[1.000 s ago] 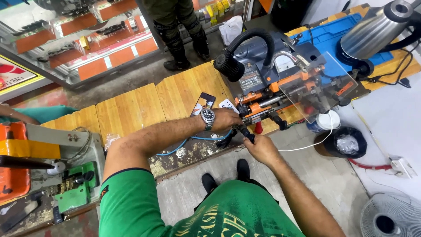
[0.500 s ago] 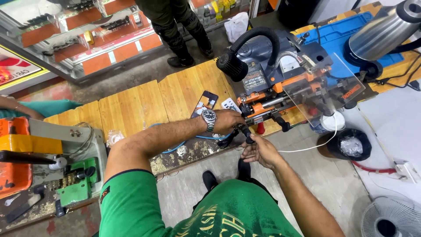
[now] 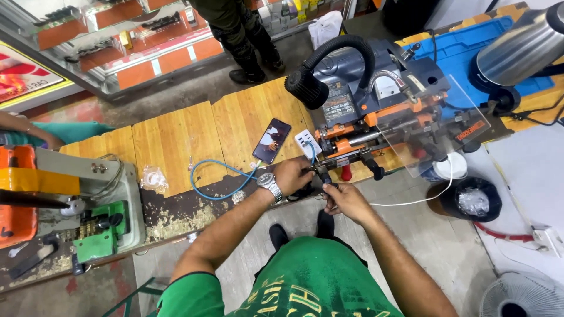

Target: The person is duplicating a key using a key cutting machine. They align the original and blank keys in the machine's clamps, use pliers to adjust the keys, and then operate the machine to cut the new key.

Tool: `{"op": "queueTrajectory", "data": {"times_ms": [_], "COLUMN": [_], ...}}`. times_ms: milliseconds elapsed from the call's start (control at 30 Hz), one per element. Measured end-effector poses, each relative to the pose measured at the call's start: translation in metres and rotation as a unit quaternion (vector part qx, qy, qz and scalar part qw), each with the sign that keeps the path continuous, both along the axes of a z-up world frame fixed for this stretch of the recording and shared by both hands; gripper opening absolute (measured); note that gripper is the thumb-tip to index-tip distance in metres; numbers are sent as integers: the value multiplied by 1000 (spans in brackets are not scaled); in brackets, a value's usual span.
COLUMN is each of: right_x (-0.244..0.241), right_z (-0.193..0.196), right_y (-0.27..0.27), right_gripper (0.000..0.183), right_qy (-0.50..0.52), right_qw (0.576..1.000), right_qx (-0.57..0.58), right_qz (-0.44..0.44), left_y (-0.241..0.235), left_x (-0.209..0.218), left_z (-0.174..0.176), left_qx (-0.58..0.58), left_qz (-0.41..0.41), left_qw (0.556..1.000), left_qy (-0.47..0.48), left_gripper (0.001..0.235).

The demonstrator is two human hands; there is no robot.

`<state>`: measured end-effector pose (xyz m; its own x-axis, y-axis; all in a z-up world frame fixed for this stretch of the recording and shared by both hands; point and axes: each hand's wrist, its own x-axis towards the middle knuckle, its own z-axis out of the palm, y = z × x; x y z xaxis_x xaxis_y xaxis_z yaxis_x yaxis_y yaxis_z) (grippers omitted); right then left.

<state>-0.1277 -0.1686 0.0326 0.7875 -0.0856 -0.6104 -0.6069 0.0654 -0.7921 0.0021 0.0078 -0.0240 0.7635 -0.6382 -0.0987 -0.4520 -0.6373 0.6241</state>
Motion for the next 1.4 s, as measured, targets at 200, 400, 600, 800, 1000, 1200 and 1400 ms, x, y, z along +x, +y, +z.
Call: {"op": "queueTrajectory", "data": {"times_ms": [200,400,600,800,1000,1200,1400], "right_x": [1,1,3,4,1,4,7], "right_z": [-6,-10,-10,-8,-5,-18,-44], "right_y": [-1,0,2,-2,-8,-20,-26], "right_gripper": [41,40,38,39,49,57,56], "right_qy": [16,18,25,25,48,36,11], "right_qw": [1000,999,999,999,997,986,972], "right_qx": [-4,-19,-24,-37,59,153,211], "right_qz": [20,19,9,27,21,48,102], "left_y": [1,0,-1,-1,-1,-2,-2], "left_x": [-10,-15,-15,-15,-15,-16,-15], "left_z": [-3,18,19,23,18,23,20], "left_qx": [-12,-20,-14,-10,-14,-9,-13], "left_qz": [24,18,21,7,10,11,10], "left_qw": [1000,1000,1000,1000,1000,1000,1000], "left_qy": [7,8,6,-3,3,4,7], "left_gripper": [27,24,23,22,22,24,25]}}
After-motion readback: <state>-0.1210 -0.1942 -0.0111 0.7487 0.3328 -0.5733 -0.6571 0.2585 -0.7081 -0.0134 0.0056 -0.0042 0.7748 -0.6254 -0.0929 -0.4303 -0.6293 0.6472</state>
